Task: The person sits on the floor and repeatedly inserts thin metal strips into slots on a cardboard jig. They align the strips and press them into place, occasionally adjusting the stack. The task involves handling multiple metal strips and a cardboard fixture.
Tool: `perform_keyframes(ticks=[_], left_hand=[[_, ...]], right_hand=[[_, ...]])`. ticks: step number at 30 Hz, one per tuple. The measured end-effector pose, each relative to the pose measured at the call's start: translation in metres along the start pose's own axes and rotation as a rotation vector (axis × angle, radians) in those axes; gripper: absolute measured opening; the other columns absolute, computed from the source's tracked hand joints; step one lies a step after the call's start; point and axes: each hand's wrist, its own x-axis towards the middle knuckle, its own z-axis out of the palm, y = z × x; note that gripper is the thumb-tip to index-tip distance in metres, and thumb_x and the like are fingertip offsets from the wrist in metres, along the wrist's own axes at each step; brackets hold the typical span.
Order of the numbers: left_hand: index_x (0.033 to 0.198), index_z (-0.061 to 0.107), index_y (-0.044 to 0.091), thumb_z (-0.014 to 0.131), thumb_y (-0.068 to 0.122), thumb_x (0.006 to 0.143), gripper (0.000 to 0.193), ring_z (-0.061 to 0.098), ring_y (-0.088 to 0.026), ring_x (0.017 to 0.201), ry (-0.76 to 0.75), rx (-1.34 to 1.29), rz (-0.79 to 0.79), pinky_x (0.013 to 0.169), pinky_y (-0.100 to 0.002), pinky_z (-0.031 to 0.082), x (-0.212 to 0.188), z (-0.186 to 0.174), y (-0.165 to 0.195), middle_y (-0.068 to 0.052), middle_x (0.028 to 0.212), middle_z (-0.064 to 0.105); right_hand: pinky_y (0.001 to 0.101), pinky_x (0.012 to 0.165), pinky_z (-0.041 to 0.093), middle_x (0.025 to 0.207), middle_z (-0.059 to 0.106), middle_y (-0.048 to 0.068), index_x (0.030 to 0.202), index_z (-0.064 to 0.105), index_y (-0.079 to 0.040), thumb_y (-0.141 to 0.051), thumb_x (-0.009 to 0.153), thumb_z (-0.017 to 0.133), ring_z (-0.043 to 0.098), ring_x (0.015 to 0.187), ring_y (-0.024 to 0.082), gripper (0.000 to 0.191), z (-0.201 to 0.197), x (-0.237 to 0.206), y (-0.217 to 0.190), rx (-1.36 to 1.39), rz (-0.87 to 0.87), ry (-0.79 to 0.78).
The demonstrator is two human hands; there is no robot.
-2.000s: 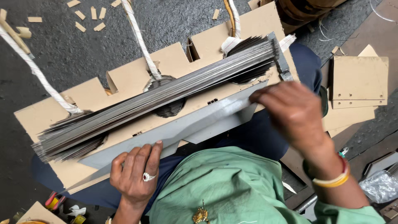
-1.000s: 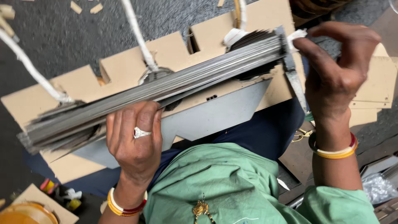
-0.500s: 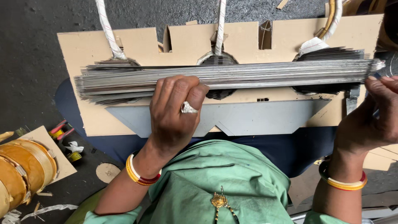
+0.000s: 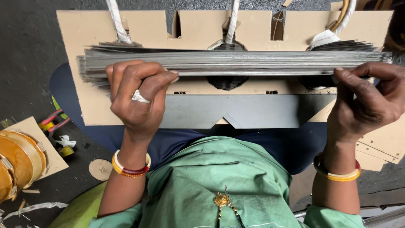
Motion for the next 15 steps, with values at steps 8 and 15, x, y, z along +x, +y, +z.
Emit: perform_keyframes(ticks=[8, 15], left_hand=[[0.1, 0.073, 0.015, 0.089, -0.004, 0.096, 0.025, 0.057, -0.019, 0.097, 0.031, -0.037, -0.04, 0.087, -0.032, 0.046, -0.013, 0.002, -0.008, 0.002, 0.103, 0.062], [0.1, 0.074, 0.018, 0.089, -0.005, 0.097, 0.027, 0.054, -0.018, 0.093, 0.025, -0.023, -0.07, 0.088, -0.032, 0.042, -0.019, 0.001, -0.013, 0.003, 0.095, 0.057]], right_hand=[[0.0267, 0.077, 0.041, 0.105, 0.056, 0.01, 0.106, 0.08, 0.005, 0.015, 0.097, 0.083, 0.053, 0.094, 0.018, 0.014, 0.014, -0.006, 0.004, 0.102, -0.022, 0.059], [0.0294, 0.078, 0.046, 0.099, 0.053, 0.011, 0.103, 0.082, 0.007, 0.012, 0.091, 0.086, 0.055, 0.099, 0.022, 0.014, 0.02, 0.0, 0.004, 0.114, -0.067, 0.076]])
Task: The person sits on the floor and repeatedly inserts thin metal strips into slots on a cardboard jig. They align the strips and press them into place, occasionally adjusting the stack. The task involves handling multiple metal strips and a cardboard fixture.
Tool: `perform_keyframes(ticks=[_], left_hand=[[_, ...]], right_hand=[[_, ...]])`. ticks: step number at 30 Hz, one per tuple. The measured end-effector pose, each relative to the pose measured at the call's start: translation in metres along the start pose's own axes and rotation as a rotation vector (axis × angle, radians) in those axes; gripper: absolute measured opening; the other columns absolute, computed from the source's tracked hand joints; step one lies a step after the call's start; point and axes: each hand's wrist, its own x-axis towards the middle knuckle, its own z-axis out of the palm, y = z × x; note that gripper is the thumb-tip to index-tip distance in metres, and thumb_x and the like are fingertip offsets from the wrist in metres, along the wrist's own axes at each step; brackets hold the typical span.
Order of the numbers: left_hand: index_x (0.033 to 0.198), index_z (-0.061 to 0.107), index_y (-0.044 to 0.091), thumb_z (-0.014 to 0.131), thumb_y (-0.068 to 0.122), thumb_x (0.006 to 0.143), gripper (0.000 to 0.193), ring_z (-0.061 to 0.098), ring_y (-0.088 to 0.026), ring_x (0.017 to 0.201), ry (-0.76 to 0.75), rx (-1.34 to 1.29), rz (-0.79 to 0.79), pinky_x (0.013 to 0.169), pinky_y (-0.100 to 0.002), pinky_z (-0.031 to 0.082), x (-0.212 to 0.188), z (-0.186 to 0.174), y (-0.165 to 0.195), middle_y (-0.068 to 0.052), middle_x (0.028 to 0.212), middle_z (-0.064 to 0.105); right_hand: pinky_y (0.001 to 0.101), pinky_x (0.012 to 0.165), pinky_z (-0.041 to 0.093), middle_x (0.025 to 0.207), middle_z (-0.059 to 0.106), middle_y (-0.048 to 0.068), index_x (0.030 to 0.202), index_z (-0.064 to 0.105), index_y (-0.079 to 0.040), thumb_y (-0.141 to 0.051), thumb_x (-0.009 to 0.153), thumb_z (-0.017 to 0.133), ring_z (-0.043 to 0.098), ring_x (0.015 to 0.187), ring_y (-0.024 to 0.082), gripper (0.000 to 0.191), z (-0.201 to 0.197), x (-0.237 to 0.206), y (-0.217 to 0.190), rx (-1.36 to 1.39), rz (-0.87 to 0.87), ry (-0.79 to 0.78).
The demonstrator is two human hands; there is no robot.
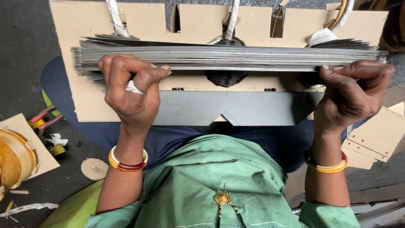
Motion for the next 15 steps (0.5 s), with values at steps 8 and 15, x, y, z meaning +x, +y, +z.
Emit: perform_keyframes(ticks=[8, 15], left_hand=[[0.1, 0.074, 0.02, 0.09, -0.002, 0.097, 0.028, 0.052, -0.019, 0.094, 0.016, 0.012, 0.034, 0.087, -0.034, 0.038, -0.001, 0.004, -0.008, 0.004, 0.09, 0.056], [0.102, 0.075, 0.023, 0.087, 0.003, 0.098, 0.023, 0.051, -0.018, 0.092, -0.002, 0.064, 0.086, 0.088, -0.037, 0.037, -0.002, 0.001, -0.016, 0.005, 0.088, 0.055]], right_hand=[[0.0314, 0.081, 0.05, 0.097, 0.053, 0.01, 0.093, 0.079, 0.005, 0.005, 0.086, 0.09, 0.054, 0.098, 0.023, 0.013, 0.002, 0.002, 0.001, -0.064, -0.049, -0.015], [0.031, 0.078, 0.047, 0.099, 0.051, 0.008, 0.091, 0.078, 0.004, 0.003, 0.087, 0.091, 0.054, 0.099, 0.023, 0.014, 0.01, -0.003, 0.004, -0.064, -0.046, 0.034]])
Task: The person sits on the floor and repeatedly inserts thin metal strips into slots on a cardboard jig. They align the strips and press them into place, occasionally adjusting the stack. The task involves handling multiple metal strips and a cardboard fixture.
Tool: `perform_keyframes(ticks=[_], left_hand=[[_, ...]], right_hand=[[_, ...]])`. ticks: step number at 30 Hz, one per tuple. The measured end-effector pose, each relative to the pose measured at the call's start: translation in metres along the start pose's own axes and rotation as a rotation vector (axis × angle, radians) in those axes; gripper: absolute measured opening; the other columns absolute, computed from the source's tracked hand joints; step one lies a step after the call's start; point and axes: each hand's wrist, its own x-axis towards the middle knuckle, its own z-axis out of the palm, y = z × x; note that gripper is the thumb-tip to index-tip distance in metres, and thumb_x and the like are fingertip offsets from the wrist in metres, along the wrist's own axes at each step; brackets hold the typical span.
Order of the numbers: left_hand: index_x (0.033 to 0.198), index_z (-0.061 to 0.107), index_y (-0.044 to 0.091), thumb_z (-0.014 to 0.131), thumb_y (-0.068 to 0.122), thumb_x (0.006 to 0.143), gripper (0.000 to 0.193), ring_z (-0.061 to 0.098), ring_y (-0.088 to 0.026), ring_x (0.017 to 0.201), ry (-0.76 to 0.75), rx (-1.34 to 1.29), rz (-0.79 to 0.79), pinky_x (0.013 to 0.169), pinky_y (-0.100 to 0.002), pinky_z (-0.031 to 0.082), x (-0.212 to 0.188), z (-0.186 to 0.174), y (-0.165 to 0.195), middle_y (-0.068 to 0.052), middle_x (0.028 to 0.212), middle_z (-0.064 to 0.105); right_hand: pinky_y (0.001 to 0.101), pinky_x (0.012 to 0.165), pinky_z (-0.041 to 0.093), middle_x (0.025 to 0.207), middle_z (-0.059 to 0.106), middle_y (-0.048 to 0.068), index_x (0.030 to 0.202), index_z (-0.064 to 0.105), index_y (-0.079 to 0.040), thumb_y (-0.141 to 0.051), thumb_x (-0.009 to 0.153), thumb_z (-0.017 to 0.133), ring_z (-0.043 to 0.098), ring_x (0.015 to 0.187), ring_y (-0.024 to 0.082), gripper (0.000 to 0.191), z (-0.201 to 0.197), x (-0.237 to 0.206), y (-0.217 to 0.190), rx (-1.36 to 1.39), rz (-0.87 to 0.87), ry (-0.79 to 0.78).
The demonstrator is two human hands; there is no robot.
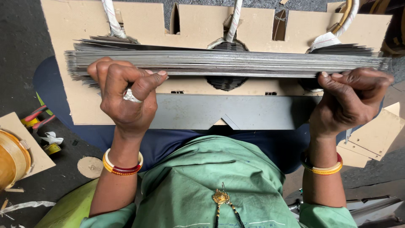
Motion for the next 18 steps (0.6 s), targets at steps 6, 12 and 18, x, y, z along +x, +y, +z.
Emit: perform_keyframes(ticks=[6, 12, 18], left_hand=[[0.102, 0.075, 0.029, 0.085, 0.006, 0.094, 0.026, 0.054, -0.015, 0.09, 0.005, 0.223, 0.137, 0.094, -0.041, 0.034, 0.003, -0.001, -0.002, 0.008, 0.089, 0.057], [0.102, 0.069, 0.028, 0.084, 0.015, 0.094, 0.021, 0.053, -0.018, 0.099, -0.023, 0.303, 0.174, 0.095, -0.043, 0.032, -0.011, -0.002, -0.008, 0.01, 0.101, 0.064], [0.112, 0.072, 0.025, 0.081, 0.012, 0.101, 0.019, 0.058, -0.017, 0.113, -0.055, 0.45, 0.206, 0.104, -0.045, 0.034, -0.011, -0.006, 0.008, 0.008, 0.111, 0.066]], right_hand=[[0.0429, 0.09, 0.048, 0.1, 0.055, 0.009, 0.09, 0.079, 0.0, 0.002, 0.085, 0.088, 0.053, 0.104, 0.03, 0.011, 0.006, -0.003, 0.004, -0.11, -0.094, 0.027], [0.0429, 0.095, 0.046, 0.107, 0.057, 0.01, 0.1, 0.081, -0.011, 0.003, 0.094, 0.084, 0.053, 0.107, 0.029, 0.016, 0.003, -0.002, -0.002, -0.225, -0.147, -0.075], [0.0445, 0.107, 0.047, 0.12, 0.062, 0.007, 0.12, 0.082, -0.007, 0.004, 0.102, 0.08, 0.054, 0.115, 0.027, 0.021, -0.01, 0.004, -0.035, -0.474, -0.178, -0.211]])
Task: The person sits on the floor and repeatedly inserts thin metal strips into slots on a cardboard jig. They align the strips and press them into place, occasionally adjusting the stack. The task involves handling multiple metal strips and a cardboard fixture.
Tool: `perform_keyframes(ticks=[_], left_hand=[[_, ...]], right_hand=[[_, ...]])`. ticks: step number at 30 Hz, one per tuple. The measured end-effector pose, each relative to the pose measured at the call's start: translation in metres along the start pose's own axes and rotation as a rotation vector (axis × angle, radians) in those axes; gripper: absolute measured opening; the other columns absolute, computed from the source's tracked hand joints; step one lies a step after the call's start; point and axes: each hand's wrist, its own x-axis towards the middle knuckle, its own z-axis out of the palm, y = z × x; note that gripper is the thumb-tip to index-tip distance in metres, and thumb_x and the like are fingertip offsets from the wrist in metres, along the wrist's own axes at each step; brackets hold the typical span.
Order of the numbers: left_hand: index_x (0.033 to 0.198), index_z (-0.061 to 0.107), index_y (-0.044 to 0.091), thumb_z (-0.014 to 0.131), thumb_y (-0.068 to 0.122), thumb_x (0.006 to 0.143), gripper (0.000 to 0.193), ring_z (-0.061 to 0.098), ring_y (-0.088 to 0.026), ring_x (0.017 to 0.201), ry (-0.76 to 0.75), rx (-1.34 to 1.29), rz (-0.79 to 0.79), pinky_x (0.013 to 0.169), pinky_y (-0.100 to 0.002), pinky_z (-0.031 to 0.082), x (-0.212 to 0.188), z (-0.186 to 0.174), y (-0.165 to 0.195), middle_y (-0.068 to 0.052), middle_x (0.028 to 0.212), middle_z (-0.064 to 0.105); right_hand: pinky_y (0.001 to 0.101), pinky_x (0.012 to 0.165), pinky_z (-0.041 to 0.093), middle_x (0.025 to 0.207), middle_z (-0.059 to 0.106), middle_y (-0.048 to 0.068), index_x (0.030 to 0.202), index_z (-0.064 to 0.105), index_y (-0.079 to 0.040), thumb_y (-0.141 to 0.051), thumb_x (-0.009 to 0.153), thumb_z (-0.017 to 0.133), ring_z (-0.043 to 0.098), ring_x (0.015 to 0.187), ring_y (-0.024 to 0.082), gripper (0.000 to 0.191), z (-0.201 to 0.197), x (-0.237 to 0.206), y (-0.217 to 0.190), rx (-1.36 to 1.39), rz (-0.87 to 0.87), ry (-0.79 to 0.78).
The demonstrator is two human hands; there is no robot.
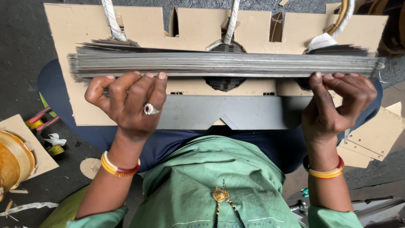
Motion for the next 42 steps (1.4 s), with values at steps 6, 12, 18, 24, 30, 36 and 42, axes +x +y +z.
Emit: perform_keyframes(ticks=[6, 12, 18, 24, 30, 36, 42], left_hand=[[0.141, 0.065, 0.014, 0.082, 0.029, 0.094, 0.052, 0.051, -0.026, 0.128, -0.308, -0.41, -0.087, 0.112, -0.048, 0.037, 0.013, -0.034, 0.061, -0.006, 0.135, 0.056], [0.131, 0.06, -0.004, 0.086, 0.032, 0.071, 0.075, 0.051, -0.036, 0.121, -0.534, -0.608, -0.204, 0.108, -0.053, 0.038, 0.02, -0.031, 0.066, -0.018, 0.127, 0.056], [0.132, 0.058, -0.002, 0.085, 0.03, 0.076, 0.07, 0.053, -0.033, 0.121, -0.485, -0.596, -0.206, 0.11, -0.053, 0.037, 0.018, -0.031, 0.068, -0.015, 0.125, 0.056], [0.13, 0.058, 0.0, 0.084, 0.033, 0.073, 0.071, 0.052, -0.036, 0.121, -0.465, -0.699, -0.255, 0.11, -0.054, 0.035, 0.015, -0.031, 0.058, -0.017, 0.125, 0.055], [0.135, 0.056, 0.012, 0.075, 0.021, 0.099, 0.042, 0.051, -0.026, 0.131, -0.276, -0.366, -0.02, 0.108, -0.047, 0.034, -0.013, -0.034, 0.059, -0.009, 0.14, 0.055], [0.14, 0.057, 0.016, 0.067, 0.013, 0.113, 0.029, 0.049, -0.022, 0.131, -0.153, -0.24, 0.176, 0.108, -0.041, 0.034, -0.041, -0.02, 0.017, -0.005, 0.132, 0.056], [0.109, 0.071, 0.013, 0.079, 0.0, 0.094, 0.021, 0.064, -0.024, 0.112, -0.058, -0.324, -0.158, 0.102, -0.042, 0.051, -0.043, -0.059, -0.085, -0.003, 0.117, 0.065]], right_hand=[[0.0456, 0.109, 0.044, 0.131, 0.057, 0.016, 0.137, 0.065, -0.003, -0.016, 0.099, 0.078, 0.055, 0.121, 0.032, 0.042, -0.028, 0.015, -0.068, 0.415, 0.101, -0.287], [0.0464, 0.097, 0.045, 0.125, 0.055, 0.018, 0.133, 0.06, -0.001, -0.028, 0.076, 0.085, 0.052, 0.112, 0.038, 0.068, -0.028, 0.043, -0.096, 0.435, 0.197, -0.613], [0.047, 0.092, 0.048, 0.115, 0.056, 0.025, 0.124, 0.058, 0.009, -0.034, 0.077, 0.079, 0.053, 0.106, 0.039, 0.068, -0.024, 0.047, -0.108, 0.22, 0.065, -0.671], [0.0455, 0.094, 0.05, 0.118, 0.059, 0.024, 0.126, 0.059, 0.01, -0.032, 0.081, 0.074, 0.057, 0.107, 0.04, 0.064, -0.018, 0.041, -0.112, 0.194, -0.02, -0.545], [0.045, 0.085, 0.048, 0.111, 0.067, 0.016, 0.105, 0.065, 0.002, -0.041, 0.076, 0.083, 0.062, 0.098, 0.034, 0.055, -0.028, 0.029, -0.118, 0.001, -0.13, -0.294], [0.0307, 0.072, 0.046, 0.087, 0.068, 0.007, 0.101, 0.076, -0.004, -0.019, 0.096, 0.077, 0.064, 0.074, 0.021, 0.016, -0.023, 0.007, -0.095, 0.063, -0.145, -0.392], [0.0324, 0.073, 0.047, 0.087, 0.066, 0.01, 0.106, 0.075, -0.001, -0.008, 0.1, 0.072, 0.065, 0.077, 0.023, 0.009, -0.009, 0.004, -0.095, 0.125, -0.178, -0.275]])
